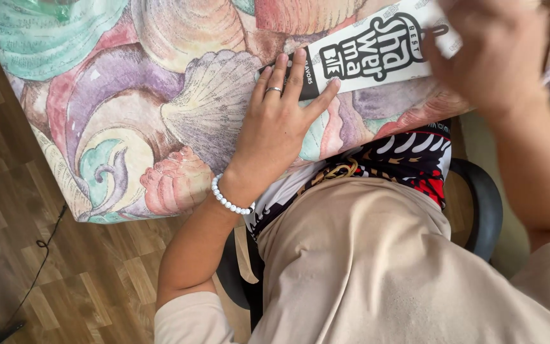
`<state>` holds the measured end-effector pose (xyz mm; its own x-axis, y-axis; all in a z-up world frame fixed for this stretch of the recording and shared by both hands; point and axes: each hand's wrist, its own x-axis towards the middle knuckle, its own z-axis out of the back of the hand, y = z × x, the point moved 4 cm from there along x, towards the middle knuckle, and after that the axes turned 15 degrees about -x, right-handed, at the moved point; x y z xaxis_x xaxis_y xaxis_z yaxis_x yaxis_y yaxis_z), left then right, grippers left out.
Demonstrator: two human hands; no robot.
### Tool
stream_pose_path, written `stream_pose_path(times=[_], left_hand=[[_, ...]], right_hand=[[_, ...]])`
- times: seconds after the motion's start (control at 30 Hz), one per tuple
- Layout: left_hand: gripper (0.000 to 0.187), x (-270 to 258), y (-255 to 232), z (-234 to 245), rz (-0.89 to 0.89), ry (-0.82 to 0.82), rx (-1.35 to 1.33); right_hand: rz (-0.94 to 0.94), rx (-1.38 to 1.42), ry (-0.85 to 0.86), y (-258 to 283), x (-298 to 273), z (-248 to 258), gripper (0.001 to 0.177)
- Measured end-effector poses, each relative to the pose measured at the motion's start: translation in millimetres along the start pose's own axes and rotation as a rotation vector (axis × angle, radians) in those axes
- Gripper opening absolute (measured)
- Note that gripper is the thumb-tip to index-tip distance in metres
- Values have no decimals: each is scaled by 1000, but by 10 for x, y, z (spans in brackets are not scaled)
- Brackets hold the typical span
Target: Peeling vinyl stickers from a backing sheet on a table
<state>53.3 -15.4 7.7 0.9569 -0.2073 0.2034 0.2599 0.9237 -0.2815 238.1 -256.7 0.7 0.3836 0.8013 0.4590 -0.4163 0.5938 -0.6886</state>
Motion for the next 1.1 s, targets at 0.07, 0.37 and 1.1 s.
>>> stream_pose_path(times=[0.07,0.37,1.1], left_hand=[[61,5,-21,4,-5,24,24],[34,136,-105,59,-68,-101,-269],[30,314,20,29,-68,71,-159]], right_hand=[[77,719,-148,260,77,535,10],[164,516,-12,141,-288,431,30],[188,502,-11,37,-187,479,11]])
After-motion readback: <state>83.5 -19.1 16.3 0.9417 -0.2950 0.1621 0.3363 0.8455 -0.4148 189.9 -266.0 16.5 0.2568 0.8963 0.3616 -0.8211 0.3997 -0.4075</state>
